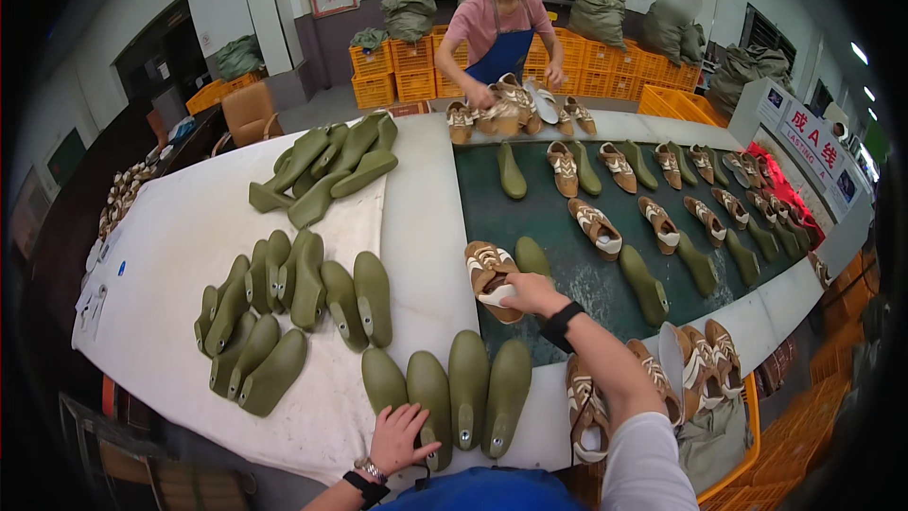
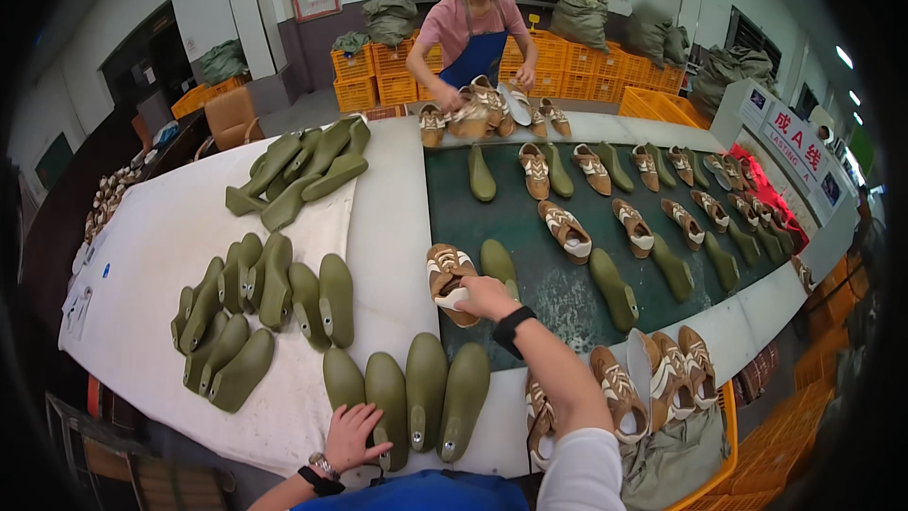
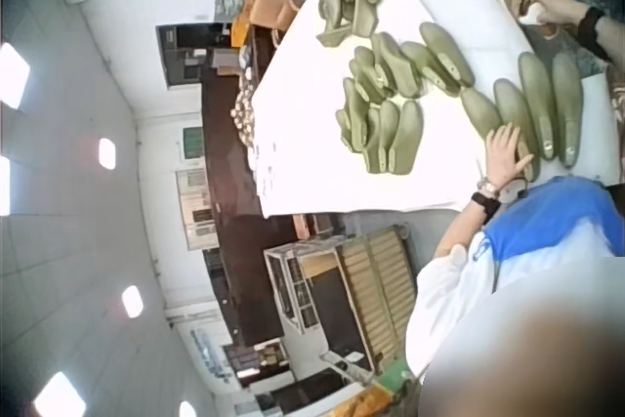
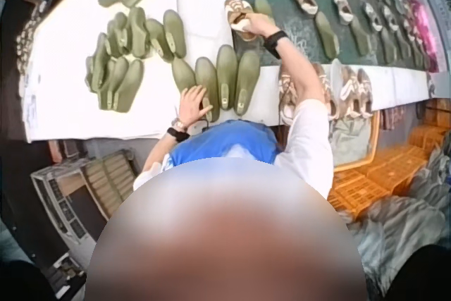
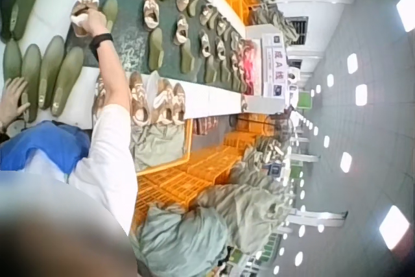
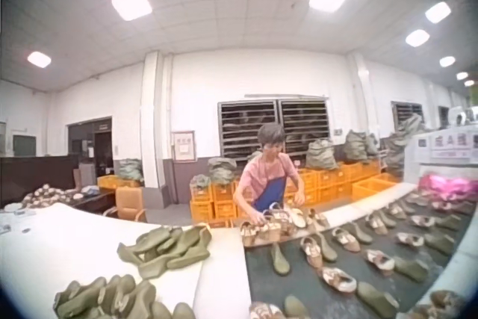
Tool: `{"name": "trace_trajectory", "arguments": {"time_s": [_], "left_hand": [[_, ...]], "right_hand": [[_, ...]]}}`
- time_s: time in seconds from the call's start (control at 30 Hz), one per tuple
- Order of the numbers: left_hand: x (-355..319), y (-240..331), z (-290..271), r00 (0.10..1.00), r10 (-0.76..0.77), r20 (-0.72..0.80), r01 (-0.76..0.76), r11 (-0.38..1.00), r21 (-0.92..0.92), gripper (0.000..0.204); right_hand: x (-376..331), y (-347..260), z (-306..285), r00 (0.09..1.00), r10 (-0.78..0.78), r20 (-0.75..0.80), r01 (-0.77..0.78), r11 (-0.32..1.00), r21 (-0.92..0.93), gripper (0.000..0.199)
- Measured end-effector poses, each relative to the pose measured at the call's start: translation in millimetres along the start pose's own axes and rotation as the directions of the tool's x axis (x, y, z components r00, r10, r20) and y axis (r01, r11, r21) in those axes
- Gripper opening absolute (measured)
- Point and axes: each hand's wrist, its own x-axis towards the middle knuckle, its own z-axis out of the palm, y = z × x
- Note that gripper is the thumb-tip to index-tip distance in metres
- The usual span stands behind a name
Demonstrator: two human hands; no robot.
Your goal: The person inserts green shoe lasts into brown canvas shoes on a conveyor belt. They repeatedly pick up a shoe, place a last inside, and set the shoe back on the belt. A coworker across the table performs the same task.
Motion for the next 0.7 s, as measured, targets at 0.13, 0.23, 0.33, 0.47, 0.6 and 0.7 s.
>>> {"name": "trace_trajectory", "arguments": {"time_s": [0.13, 0.23, 0.33, 0.47, 0.6, 0.7], "left_hand": [[2, 2, -2, 0.999, -0.033, 0.014, 0.033, 0.999, 0.001, 0.060], [1, 6, -5, 0.990, -0.090, 0.106, 0.097, 0.993, -0.067, 0.070], [2, 7, -6, 0.995, -0.087, 0.050, 0.090, 0.993, -0.071, 0.062], [3, 7, -5, 0.995, -0.086, 0.059, 0.090, 0.994, -0.060, 0.062], [5, 3, -3, 0.993, -0.091, 0.073, 0.096, 0.993, -0.073, 0.059], [6, 1, -1, 1.000, -0.027, 0.009, 0.027, 1.000, 0.000, 0.059]], "right_hand": [[70, 26, 31, 0.983, 0.182, -0.010, -0.182, 0.983, -0.005, 0.038], [107, 45, 55, 0.958, 0.276, -0.071, -0.276, 0.961, 0.008, 0.039], [128, 63, 74, 0.935, 0.322, -0.152, -0.316, 0.947, 0.060, 0.036], [122, 83, 86, 0.951, 0.288, -0.109, -0.271, 0.951, 0.149, 0.044], [90, 78, 79, 0.959, 0.178, -0.222, -0.129, 0.968, 0.215, 0.051], [49, 60, 58, 0.991, 0.001, -0.132, 0.026, 0.980, 0.199, 0.042]]}}
